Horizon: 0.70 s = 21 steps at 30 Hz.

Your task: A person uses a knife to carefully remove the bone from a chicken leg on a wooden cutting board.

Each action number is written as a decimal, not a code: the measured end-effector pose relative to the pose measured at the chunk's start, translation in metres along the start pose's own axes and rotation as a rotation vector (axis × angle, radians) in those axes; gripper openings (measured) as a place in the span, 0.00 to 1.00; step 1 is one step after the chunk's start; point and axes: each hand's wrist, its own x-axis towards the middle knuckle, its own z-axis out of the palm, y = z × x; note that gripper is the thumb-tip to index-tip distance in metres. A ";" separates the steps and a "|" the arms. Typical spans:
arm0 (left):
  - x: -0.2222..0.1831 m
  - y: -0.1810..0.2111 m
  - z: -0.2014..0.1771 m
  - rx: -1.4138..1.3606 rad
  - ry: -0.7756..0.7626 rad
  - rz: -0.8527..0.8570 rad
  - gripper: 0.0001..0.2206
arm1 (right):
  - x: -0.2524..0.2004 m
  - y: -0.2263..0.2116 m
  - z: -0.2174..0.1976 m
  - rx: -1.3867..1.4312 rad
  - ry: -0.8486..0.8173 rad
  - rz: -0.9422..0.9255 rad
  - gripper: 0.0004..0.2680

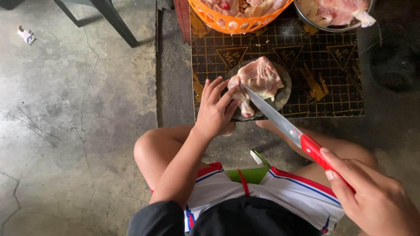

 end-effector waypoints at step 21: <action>0.001 -0.001 -0.001 -0.005 0.015 0.005 0.14 | 0.010 -0.009 -0.006 0.033 0.055 -0.081 0.15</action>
